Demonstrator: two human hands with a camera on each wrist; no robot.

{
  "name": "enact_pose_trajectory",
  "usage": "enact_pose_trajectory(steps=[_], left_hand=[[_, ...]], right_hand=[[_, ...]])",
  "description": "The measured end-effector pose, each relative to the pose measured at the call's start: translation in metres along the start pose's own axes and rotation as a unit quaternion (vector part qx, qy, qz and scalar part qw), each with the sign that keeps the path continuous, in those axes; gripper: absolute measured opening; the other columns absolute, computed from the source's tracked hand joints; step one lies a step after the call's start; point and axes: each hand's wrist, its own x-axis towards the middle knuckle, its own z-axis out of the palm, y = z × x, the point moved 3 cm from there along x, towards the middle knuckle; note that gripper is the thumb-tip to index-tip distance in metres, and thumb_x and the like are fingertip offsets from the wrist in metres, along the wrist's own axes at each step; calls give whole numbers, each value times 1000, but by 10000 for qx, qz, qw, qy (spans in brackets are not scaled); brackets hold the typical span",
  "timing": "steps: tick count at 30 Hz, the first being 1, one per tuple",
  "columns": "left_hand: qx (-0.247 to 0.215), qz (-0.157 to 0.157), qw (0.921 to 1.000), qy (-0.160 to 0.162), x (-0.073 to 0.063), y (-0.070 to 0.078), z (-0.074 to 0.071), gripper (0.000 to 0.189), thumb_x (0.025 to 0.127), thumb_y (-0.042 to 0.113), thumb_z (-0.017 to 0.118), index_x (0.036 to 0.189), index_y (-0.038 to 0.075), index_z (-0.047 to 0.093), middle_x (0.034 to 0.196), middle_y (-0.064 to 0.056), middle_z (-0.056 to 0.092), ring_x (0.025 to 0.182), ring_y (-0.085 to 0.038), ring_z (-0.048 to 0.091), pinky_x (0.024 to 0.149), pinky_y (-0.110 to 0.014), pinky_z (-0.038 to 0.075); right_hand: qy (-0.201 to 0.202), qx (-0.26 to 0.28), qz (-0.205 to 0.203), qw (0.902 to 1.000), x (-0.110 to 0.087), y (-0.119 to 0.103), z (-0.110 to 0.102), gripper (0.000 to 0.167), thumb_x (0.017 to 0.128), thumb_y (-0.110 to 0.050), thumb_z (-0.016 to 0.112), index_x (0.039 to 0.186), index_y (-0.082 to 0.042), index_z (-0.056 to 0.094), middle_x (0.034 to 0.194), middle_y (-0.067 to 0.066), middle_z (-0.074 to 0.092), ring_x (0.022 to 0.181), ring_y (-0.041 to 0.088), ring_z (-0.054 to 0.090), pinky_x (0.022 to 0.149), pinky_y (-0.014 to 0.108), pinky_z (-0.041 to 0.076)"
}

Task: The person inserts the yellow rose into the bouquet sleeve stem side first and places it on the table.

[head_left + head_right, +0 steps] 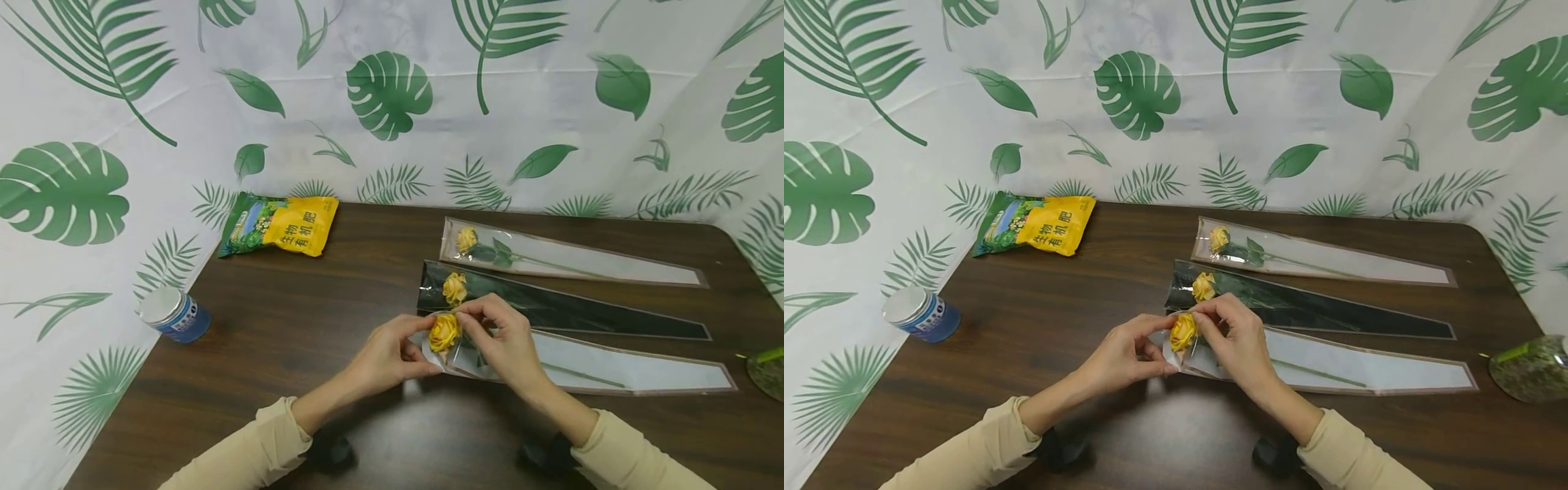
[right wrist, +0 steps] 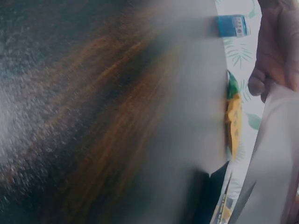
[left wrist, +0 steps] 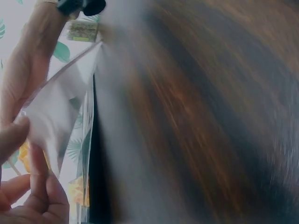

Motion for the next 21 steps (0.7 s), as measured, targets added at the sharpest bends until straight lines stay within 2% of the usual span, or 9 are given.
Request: enact_pose_trajectory(steps=[2,6,8,11,13,15,18,21], left_hand=[[-116,-11,9999,-45,-2,-1,1,64,77,4,76,135,1,49,126,-13,54,73,-10,67,63,-17,53],[39,-23,9999,116,-3,-4,2,60,77,4,76,132,1,52,123,-12,57,73,-9,65,62,-17,52],[108,-43,9998,183,-3,-5,3,59,77,4,76,131,1,53,123,-11,57,73,-8,64,61,-17,52],[126,-48,9997,217,-3,-6,4,60,77,4,76,132,1,52,124,-11,57,73,-8,64,61,-17,52],[107,-40,9997,206,-3,-6,4,60,77,3,76,132,1,52,124,-12,57,73,-8,65,62,-17,52],[87,-42,9998,163,-3,-5,4,62,77,3,76,133,1,51,124,-12,56,74,-9,65,63,-17,52],[29,-41,10000,31,-3,-6,3,63,76,2,76,133,1,50,124,-12,56,74,-10,65,66,-16,52],[-75,-45,9998,-158,-3,-8,4,63,76,1,76,133,0,50,124,-12,56,75,-12,67,67,-16,52]], right_hand=[[-62,15,90,9999,0,1,1,17,79,7,69,87,-8,69,79,-1,62,71,1,52,60,16,46],[-213,-35,145,9997,-3,3,-3,21,81,7,67,96,-7,69,82,-2,61,73,2,52,63,15,47],[-361,-197,58,9991,-7,7,-10,26,80,7,68,103,-6,68,85,-2,60,76,4,53,66,13,46],[-775,-752,-360,9935,-19,15,-31,38,74,1,76,111,-6,67,95,0,59,84,9,52,72,13,43],[-1148,-1316,-709,9821,-29,22,-46,46,72,-12,80,115,-7,65,103,2,58,90,11,50,74,16,40],[-1462,-1843,-1039,9664,-40,31,-60,56,70,-28,81,120,-9,63,107,4,57,93,14,48,75,24,38],[-1768,-2440,-1315,9444,-50,43,-72,61,74,-46,74,122,-11,63,107,3,58,93,16,49,73,30,40],[-1836,-2656,-1473,9349,-53,51,-76,55,79,-50,67,119,-11,65,103,3,59,89,17,52,69,35,44]])
